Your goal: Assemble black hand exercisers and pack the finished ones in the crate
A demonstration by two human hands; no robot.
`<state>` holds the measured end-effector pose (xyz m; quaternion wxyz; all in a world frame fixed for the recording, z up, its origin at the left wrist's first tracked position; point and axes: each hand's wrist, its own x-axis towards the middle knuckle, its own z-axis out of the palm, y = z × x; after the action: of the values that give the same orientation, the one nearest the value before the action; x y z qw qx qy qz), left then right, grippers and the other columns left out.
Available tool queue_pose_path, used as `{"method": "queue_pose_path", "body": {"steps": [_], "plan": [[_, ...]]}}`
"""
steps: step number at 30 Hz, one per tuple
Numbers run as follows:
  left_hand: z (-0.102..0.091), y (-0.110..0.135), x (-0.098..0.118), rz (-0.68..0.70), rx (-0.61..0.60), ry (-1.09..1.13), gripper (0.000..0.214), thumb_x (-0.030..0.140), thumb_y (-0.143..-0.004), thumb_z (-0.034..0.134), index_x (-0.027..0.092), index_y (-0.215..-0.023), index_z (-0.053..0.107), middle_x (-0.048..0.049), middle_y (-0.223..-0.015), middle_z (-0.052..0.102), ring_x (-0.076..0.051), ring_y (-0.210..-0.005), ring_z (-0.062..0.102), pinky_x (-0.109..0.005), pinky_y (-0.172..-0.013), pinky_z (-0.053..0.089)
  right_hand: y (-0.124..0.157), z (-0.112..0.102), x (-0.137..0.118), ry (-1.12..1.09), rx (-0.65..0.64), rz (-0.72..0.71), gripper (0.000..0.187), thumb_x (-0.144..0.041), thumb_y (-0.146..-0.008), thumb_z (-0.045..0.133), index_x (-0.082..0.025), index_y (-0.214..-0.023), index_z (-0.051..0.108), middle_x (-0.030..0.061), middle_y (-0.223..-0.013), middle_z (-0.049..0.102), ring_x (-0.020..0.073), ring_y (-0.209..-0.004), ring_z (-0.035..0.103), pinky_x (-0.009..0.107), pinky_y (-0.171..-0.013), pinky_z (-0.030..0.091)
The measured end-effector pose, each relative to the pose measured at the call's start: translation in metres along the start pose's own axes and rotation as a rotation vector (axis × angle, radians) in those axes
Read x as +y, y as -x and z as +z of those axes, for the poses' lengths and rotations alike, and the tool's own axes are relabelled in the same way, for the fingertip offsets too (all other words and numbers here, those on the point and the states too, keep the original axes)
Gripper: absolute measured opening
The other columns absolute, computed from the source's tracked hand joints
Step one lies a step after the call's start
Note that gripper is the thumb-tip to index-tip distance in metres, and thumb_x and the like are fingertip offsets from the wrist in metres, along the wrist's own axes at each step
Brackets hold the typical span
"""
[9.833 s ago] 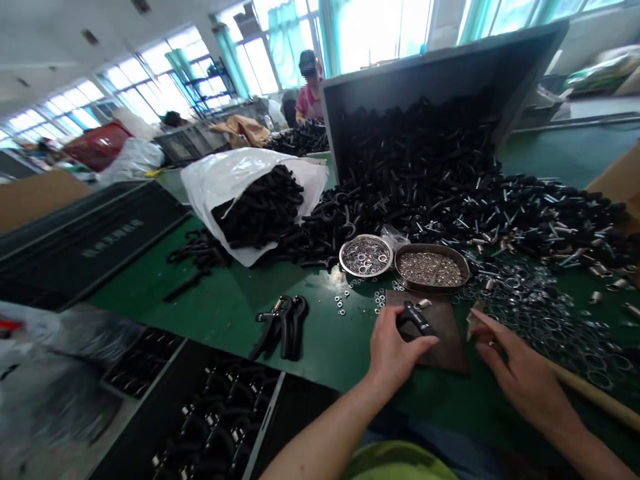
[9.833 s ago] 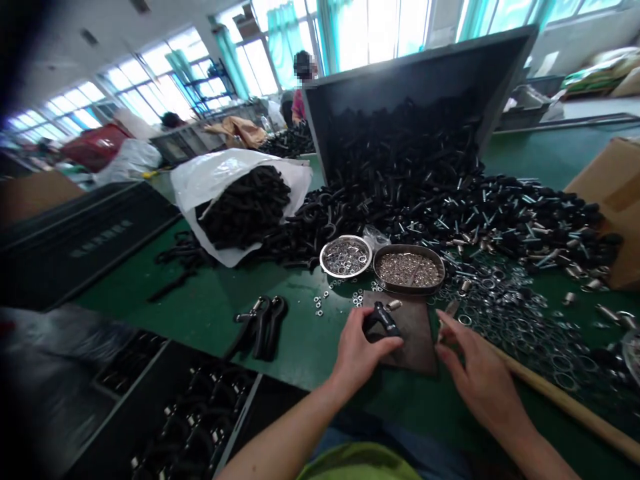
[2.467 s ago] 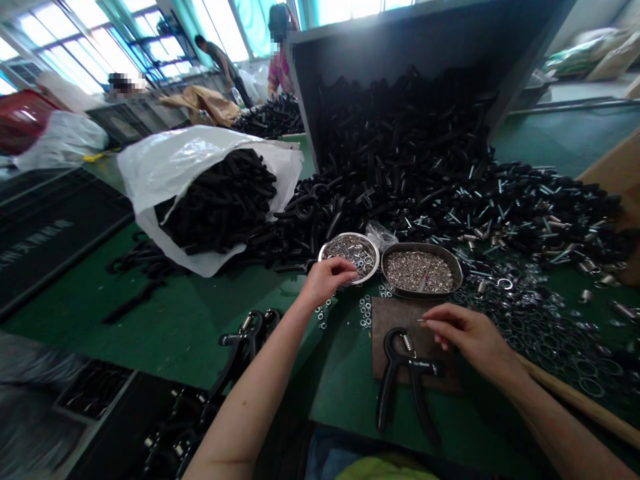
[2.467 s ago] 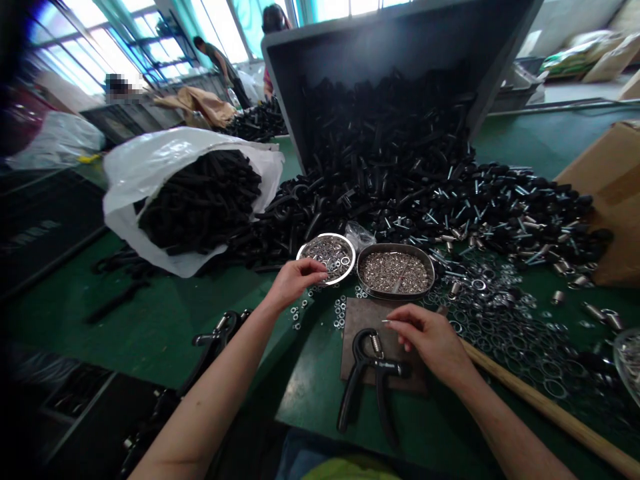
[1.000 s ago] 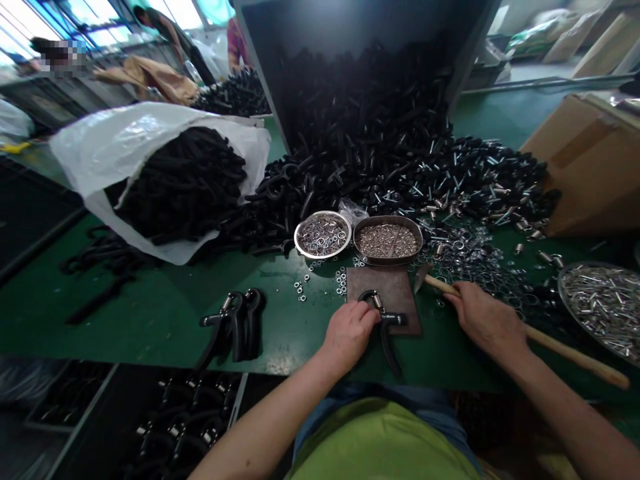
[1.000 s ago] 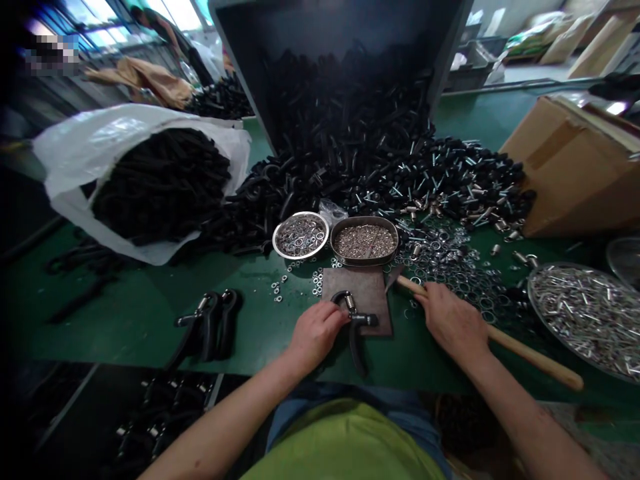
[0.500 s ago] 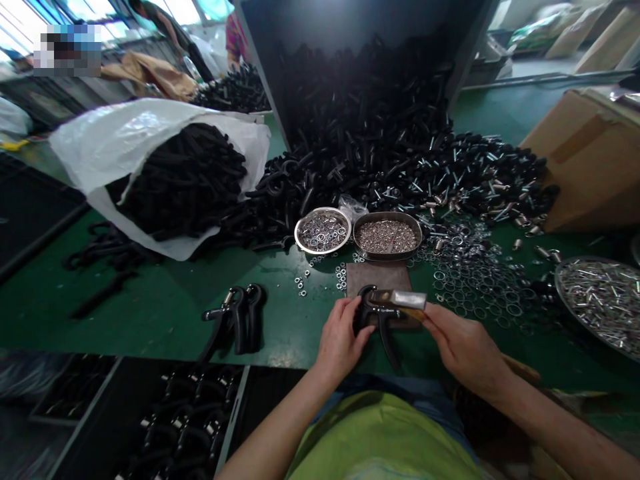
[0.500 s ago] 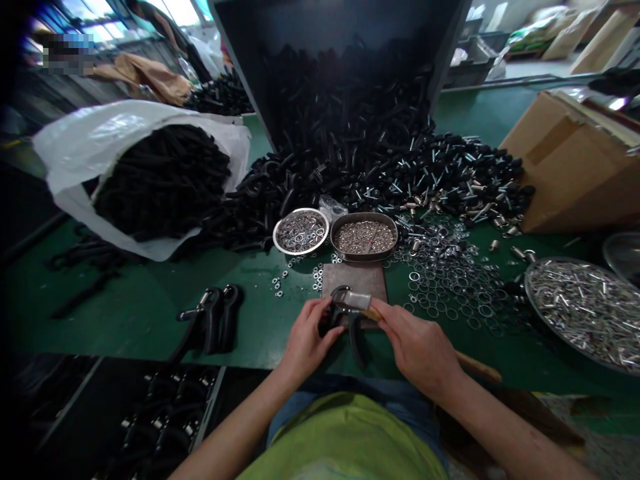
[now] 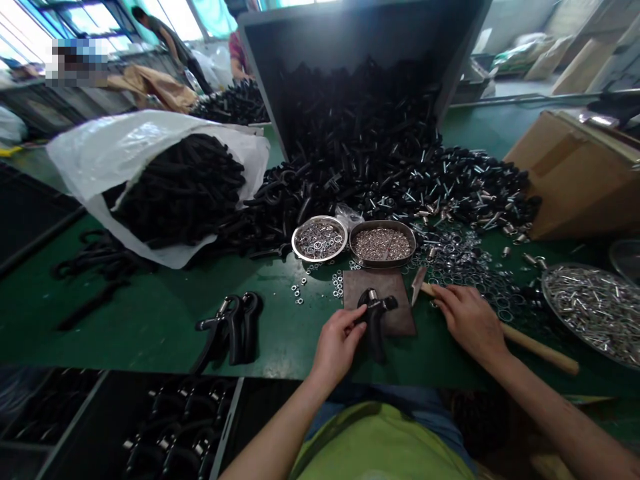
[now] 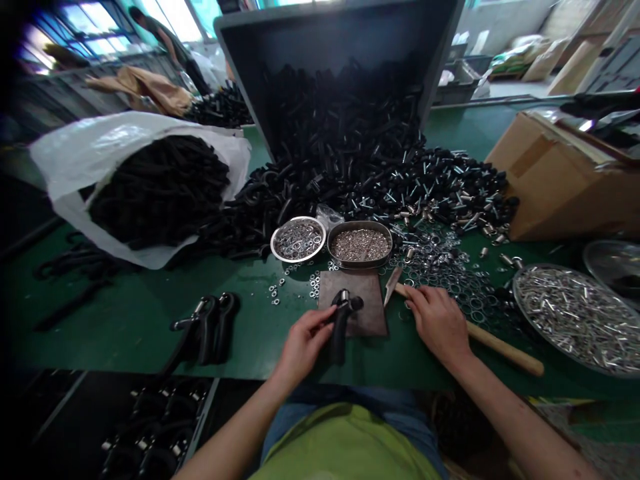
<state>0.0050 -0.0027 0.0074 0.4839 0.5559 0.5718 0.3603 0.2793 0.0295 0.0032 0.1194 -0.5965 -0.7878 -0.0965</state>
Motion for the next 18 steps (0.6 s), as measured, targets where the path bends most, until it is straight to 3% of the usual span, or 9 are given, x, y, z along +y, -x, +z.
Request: {"method": "queue_pose_path", "body": {"steps": [4,7,10,14,18], "plan": [[0.01,0.001,0.007,-0.45,0.042,0.708,0.036,0.027,-0.073,0.07,0.013,-0.106,0.066,-0.0089,-0.093,0.068,-0.016,-0.076,0.063,-0.03,-0.073,0.054,-0.055,-0.008,-0.011,-0.178,0.051,-0.058,0.03,-0.027,-0.091,0.044,-0.014,-0.107,0.065,0.0115,-0.102,0.062,0.023,-0.098,0.049,0.034,-0.086,0.04],[0.021,0.008,0.012,-0.594,0.077,0.906,0.043,0.022,-0.073,0.07,0.012,-0.114,0.062,-0.013,-0.11,0.066,-0.019,-0.093,0.065,-0.032,-0.089,0.05,-0.11,-0.004,-0.027,-0.237,-0.002,-0.104,0.03,-0.027,-0.091,0.042,-0.016,-0.1,0.068,0.0097,-0.1,0.063,0.0217,-0.099,0.048,0.032,-0.086,0.04],[0.028,0.019,0.018,-0.54,0.033,0.882,0.05,0.025,-0.076,0.068,0.017,-0.124,0.056,-0.0102,-0.132,0.054,-0.021,-0.118,0.052,-0.034,-0.104,0.039,-0.159,0.013,-0.041,-0.147,-0.197,-0.11,0.026,-0.026,-0.088,0.046,-0.019,-0.096,0.07,0.0096,-0.097,0.064,0.0235,-0.098,0.047,0.033,-0.08,0.04],[0.027,0.033,0.03,-0.47,-0.054,0.663,0.057,0.03,-0.074,0.07,0.021,-0.127,0.053,-0.0051,-0.144,0.038,-0.021,-0.135,0.031,-0.034,-0.113,0.023,-0.196,0.039,-0.051,-0.106,-0.286,-0.108,0.018,-0.023,-0.08,0.057,-0.017,-0.09,0.071,0.0134,-0.098,0.065,0.0267,-0.098,0.048,0.032,-0.072,0.039],[0.008,0.029,0.039,-0.369,-0.105,0.458,0.053,0.032,-0.076,0.066,0.02,-0.126,0.054,-0.0084,-0.14,0.045,-0.025,-0.129,0.041,-0.039,-0.109,0.031,-0.203,0.053,-0.05,-0.121,-0.307,-0.079,0.016,-0.023,-0.079,0.059,-0.015,-0.085,0.071,0.0139,-0.098,0.066,0.0259,-0.098,0.05,0.031,-0.072,0.039]]}}
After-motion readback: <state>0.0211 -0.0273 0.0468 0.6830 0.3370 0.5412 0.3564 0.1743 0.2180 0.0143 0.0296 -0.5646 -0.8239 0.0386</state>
